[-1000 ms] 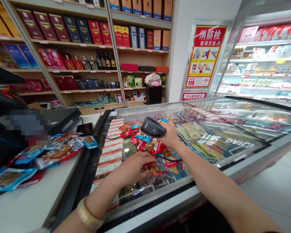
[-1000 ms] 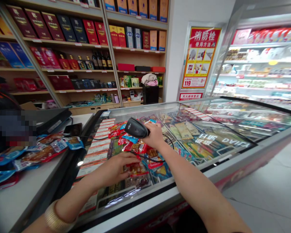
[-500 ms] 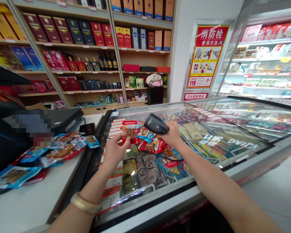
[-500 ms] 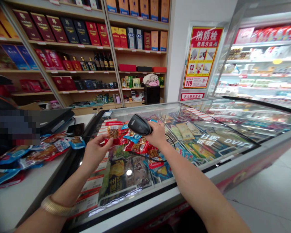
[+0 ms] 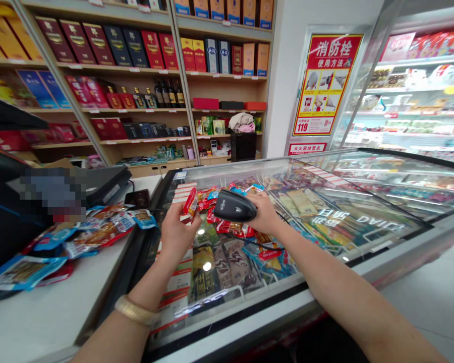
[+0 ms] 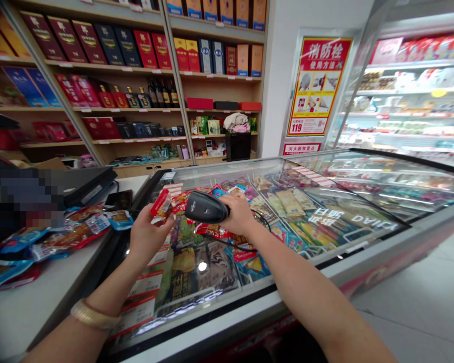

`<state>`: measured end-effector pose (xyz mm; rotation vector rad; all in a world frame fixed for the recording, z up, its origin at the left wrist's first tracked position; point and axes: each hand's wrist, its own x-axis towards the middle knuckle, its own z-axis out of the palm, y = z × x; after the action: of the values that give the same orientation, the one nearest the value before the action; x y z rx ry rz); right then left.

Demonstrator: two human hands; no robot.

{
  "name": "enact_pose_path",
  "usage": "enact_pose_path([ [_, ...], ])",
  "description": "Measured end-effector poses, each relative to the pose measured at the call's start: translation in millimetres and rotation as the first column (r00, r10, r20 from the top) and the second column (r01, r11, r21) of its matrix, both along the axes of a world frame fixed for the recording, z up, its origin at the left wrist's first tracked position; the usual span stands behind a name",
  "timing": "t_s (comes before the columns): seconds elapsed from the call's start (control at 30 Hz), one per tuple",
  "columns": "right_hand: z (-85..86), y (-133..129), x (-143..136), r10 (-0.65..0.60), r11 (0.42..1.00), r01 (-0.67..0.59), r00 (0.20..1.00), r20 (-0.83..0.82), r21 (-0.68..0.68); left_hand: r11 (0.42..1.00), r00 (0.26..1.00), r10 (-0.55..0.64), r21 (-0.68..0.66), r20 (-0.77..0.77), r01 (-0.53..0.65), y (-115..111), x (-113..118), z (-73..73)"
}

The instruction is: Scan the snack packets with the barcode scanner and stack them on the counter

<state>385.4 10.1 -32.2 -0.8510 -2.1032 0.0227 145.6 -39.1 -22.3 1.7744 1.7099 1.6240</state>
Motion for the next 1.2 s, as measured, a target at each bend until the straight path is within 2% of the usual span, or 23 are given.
enact_pose_path([
  [0.27, -0.6, 2, 1, -0.001, 1.000, 0.001, 1.000, 0.020, -0.007, 1.000, 1.000, -0.005, -0.014, -0.017, 0.004, 2, -2, -2.5],
  [0.33, -1.3, 3, 2, -0.006, 1.000, 0.006, 1.000, 0.014, -0.004, 0.999, 0.999, -0.006, -0.031, 0.050, 0.008, 4, -2, -4.8],
  [0.43, -2.8, 3, 3, -0.004, 1.000, 0.004, 1.000, 0.001, -0.011, 0.999, 0.965, 0.026, -0.037, 0.259, -0.017, 9, -5, -2.8],
  [0.5, -4.1, 4, 4, 0.008, 1.000, -0.008, 0.999, -0.034, -0.003, 0.998, 0.890, 0.042, 0.013, 0.453, -0.054, 12, -12, 6.7],
  [0.53, -4.8, 4, 4, 0.011, 1.000, -0.011, 0.998, -0.057, 0.010, 0.995, 0.817, 0.043, 0.046, 0.575, -0.084, 13, -18, 14.1],
  [0.6, -6.2, 4, 4, 0.015, 0.999, -0.012, 0.996, -0.084, 0.031, 0.982, 0.601, 0.034, 0.085, 0.798, -0.168, 13, -32, 32.5],
  [0.67, -7.3, 5, 4, 0.012, 0.999, -0.008, 0.995, -0.099, 0.045, 0.963, 0.391, 0.043, 0.067, 0.919, -0.263, 11, -51, 50.8],
  [0.73, -8.4, 6, 4, 0.004, 0.999, 0.001, 0.994, -0.105, 0.049, 0.947, 0.275, 0.076, 0.017, 0.958, -0.321, 8, -70, 64.1],
  [0.83, -10.2, 7, 4, -0.017, 0.999, 0.021, 0.995, -0.094, 0.039, 0.955, 0.155, 0.115, -0.066, 0.981, -0.290, 6, -91, 70.7],
  [1.0, -10.8, 11, 8, -0.035, 0.999, 0.037, 0.995, -0.098, 0.020, 0.979, 0.025, 0.165, -0.161, 0.986, -0.129, 7, -101, 63.6],
  [1.1, -10.2, 14, 10, -0.034, 0.999, 0.036, 0.993, -0.115, 0.016, 0.982, 0.004, 0.179, -0.178, 0.984, -0.060, 9, -101, 59.2],
  [1.2, -10.8, 16, 12, -0.047, 0.999, 0.049, 0.990, -0.132, 0.007, 0.983, 0.029, 0.181, -0.180, 0.983, -0.030, 11, -105, 53.4],
])
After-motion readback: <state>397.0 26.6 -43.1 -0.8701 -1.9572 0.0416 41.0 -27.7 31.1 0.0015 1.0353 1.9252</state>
